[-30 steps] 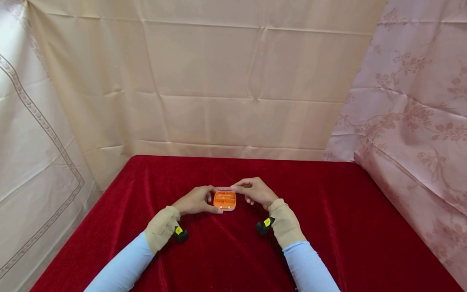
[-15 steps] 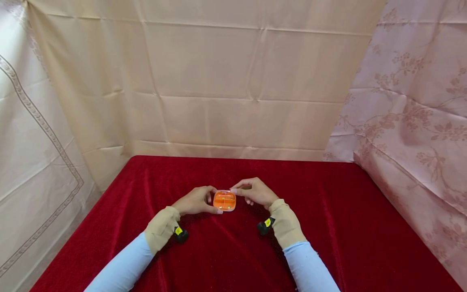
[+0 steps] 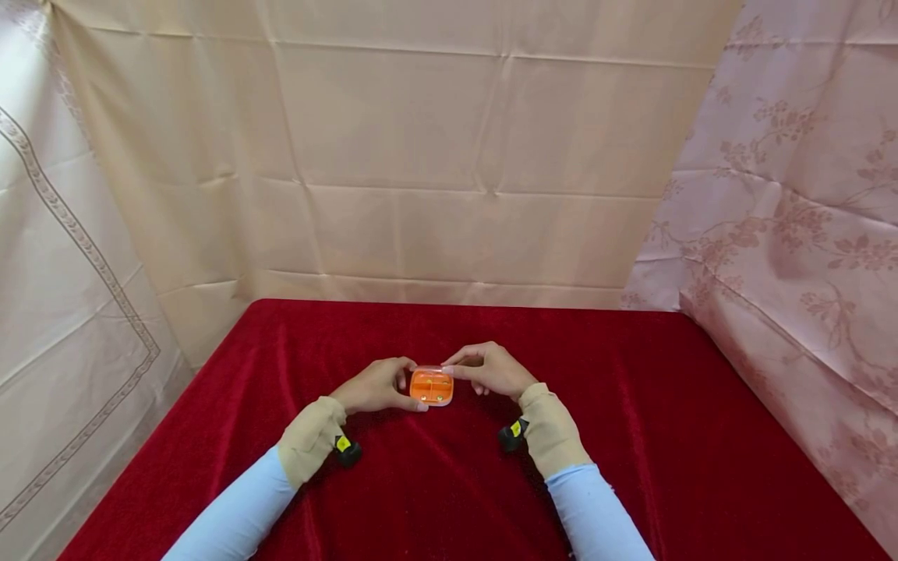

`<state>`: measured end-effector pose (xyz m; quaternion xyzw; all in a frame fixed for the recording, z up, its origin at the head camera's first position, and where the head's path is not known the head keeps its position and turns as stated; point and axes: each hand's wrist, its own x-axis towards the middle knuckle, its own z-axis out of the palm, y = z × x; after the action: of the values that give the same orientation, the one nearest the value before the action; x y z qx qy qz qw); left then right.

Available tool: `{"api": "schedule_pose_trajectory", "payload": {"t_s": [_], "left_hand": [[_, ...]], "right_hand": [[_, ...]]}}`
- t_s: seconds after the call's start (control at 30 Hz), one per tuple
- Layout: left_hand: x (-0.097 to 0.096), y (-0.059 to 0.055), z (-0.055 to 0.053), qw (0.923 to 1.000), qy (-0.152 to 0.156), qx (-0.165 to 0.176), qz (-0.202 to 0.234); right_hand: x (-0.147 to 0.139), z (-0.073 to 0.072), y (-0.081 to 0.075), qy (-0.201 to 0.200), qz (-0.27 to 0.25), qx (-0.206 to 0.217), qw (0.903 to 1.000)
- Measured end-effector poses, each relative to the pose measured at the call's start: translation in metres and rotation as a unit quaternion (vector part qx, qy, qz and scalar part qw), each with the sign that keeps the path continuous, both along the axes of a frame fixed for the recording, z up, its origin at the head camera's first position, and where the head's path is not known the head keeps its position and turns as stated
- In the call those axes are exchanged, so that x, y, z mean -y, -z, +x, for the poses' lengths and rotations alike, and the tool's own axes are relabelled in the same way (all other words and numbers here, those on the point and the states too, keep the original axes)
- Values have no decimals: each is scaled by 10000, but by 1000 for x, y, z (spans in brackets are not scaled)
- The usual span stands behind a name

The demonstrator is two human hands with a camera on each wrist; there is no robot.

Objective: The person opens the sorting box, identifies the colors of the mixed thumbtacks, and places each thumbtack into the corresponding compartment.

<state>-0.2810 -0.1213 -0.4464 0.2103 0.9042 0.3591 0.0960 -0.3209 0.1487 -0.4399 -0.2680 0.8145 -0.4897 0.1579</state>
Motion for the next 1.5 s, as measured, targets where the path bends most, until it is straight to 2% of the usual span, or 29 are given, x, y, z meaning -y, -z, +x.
{"api": "schedule_pose_trajectory", "payload": {"t_s": [0.6,0.9,1.5], "left_hand": [[0,1,0,10000,21,6,-12],[-2,1,0,10000,-14,35,15],[-2,2,-1,10000,47,-76,38]], "right_hand": [[-2,0,1,-104,384,-391,9984],[-2,2,1,-123,535,-429,9976],[1,2,3,-115,917,-986,9908]]}}
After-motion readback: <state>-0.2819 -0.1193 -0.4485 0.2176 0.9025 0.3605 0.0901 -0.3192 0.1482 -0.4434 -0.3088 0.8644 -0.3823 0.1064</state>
